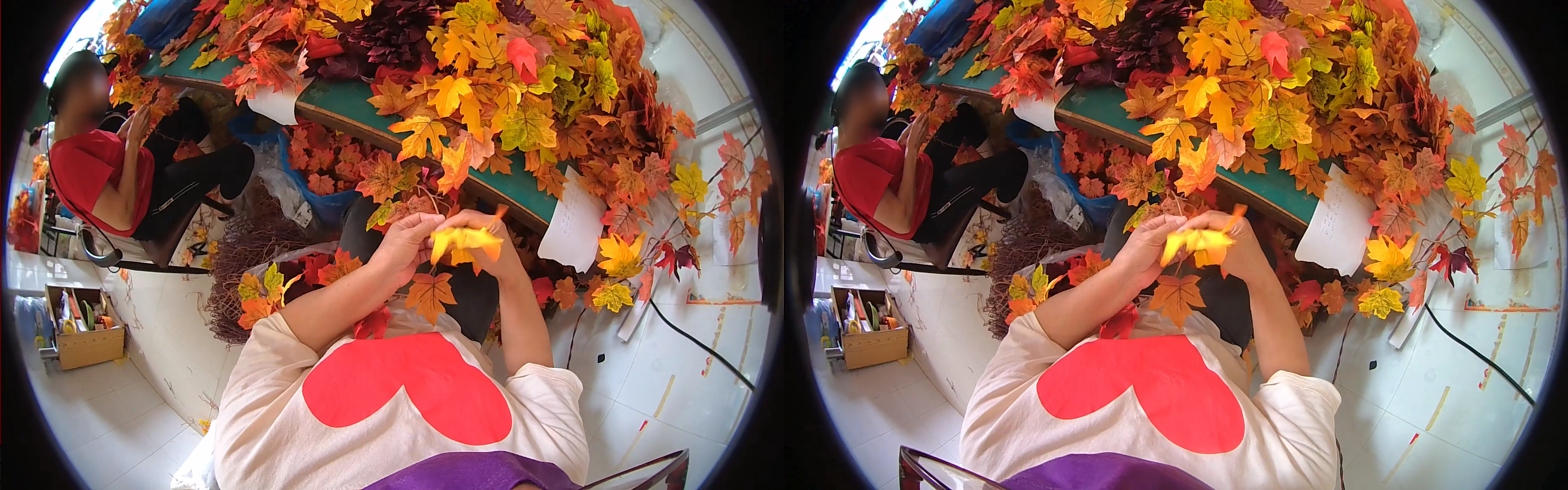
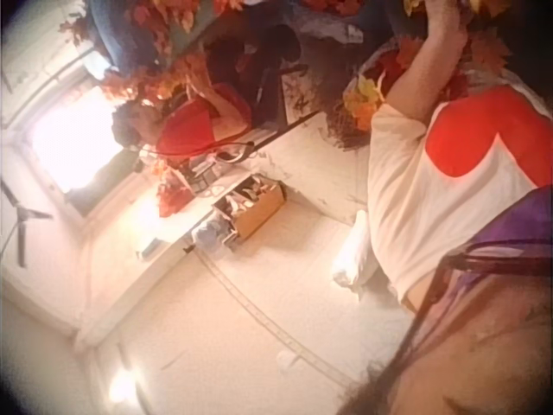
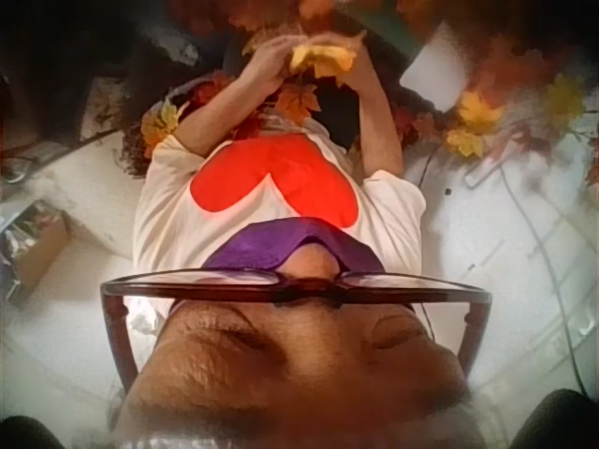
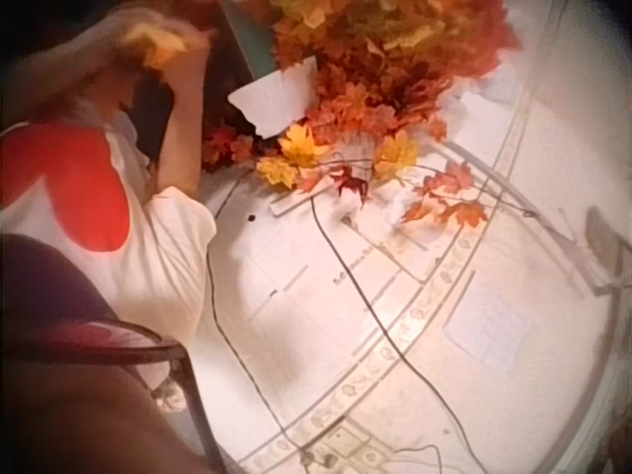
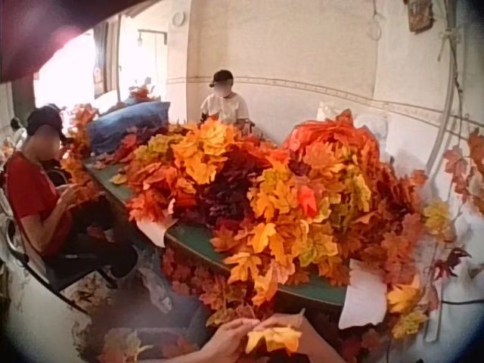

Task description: Assembling artificial maple leaves into decorative bunches or clusters.

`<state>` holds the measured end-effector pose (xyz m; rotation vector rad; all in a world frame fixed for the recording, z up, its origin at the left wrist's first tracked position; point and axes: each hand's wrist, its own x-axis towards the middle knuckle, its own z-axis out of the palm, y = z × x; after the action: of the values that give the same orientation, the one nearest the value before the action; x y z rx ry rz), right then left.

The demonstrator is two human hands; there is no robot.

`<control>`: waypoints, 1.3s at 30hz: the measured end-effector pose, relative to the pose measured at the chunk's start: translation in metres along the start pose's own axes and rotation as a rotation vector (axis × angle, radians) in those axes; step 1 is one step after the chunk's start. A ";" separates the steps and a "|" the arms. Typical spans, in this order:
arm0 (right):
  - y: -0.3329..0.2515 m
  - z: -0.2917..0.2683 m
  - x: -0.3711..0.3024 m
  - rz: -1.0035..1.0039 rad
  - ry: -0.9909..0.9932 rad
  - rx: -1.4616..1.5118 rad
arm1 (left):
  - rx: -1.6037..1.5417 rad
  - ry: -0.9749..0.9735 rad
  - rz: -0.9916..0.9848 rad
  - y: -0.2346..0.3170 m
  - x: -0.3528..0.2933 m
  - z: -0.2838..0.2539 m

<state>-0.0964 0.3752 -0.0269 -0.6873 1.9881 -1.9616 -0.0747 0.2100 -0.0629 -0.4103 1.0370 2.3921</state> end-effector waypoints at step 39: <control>-0.171 -0.186 0.173 -0.133 0.935 -0.908 | -0.365 -0.115 -0.033 0.047 -0.026 0.010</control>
<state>-0.3123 0.4527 0.1762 0.0327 3.5377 -1.4522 -0.0795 0.1811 -0.0164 -0.4050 0.5371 2.5435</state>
